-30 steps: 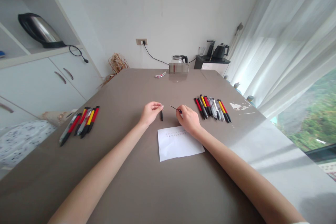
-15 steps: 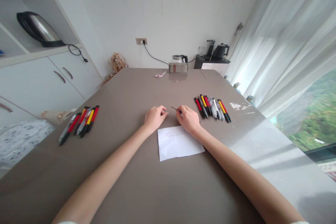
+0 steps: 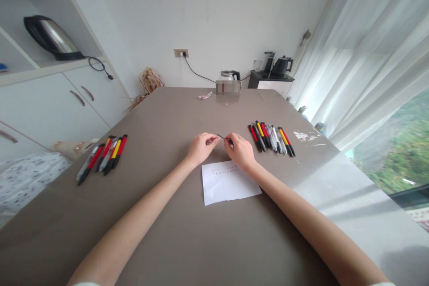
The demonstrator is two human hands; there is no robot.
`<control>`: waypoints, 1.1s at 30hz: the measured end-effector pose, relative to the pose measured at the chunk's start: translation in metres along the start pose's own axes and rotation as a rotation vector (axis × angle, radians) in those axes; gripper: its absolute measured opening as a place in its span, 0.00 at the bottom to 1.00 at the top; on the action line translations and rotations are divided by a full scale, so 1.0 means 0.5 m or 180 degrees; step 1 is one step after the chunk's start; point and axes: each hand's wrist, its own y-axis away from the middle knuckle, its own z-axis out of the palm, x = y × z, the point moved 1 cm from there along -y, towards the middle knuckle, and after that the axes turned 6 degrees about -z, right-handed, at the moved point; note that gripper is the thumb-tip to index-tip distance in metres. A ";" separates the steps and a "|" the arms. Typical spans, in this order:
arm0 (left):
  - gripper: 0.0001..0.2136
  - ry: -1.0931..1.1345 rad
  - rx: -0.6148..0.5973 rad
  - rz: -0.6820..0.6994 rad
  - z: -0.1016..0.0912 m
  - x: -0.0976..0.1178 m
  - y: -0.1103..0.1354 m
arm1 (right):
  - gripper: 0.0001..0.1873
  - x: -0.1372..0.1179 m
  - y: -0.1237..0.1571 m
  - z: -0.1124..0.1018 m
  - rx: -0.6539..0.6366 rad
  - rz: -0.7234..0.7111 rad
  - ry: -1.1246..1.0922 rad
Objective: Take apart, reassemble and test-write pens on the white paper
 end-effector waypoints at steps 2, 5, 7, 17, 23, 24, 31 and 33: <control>0.12 0.0556 -0.0077 -0.0099 0.008 0.002 -0.004 | 0.09 -0.004 -0.002 -0.002 0.0033 -0.0002 -0.0154; 0.13 0.1252 -0.0092 -0.0386 0.021 0.001 -0.006 | 0.09 -0.009 -0.002 -0.002 0.0079 -0.0025 -0.0369; 0.13 0.1594 -0.0088 -0.0585 0.026 0.001 -0.005 | 0.09 -0.013 -0.002 -0.001 0.0078 -0.0060 -0.0455; 0.13 0.2658 0.0131 -0.1249 -0.012 0.012 -0.017 | 0.09 -0.008 -0.001 0.004 -0.0009 -0.0077 -0.0510; 0.11 0.2836 0.0362 -0.1220 -0.036 -0.016 -0.034 | 0.09 -0.005 0.001 0.005 -0.0031 -0.0007 -0.0439; 0.11 0.2829 0.0388 -0.1198 -0.036 -0.018 -0.035 | 0.09 -0.006 0.001 0.005 -0.0034 -0.0014 -0.0425; 0.12 0.2472 0.0249 -0.1204 -0.016 -0.002 -0.025 | 0.11 -0.011 0.003 0.011 -0.0224 -0.0148 -0.0263; 0.13 0.2404 0.0102 -0.1177 -0.009 0.004 -0.021 | 0.11 -0.011 0.003 0.012 -0.0266 -0.0161 -0.0148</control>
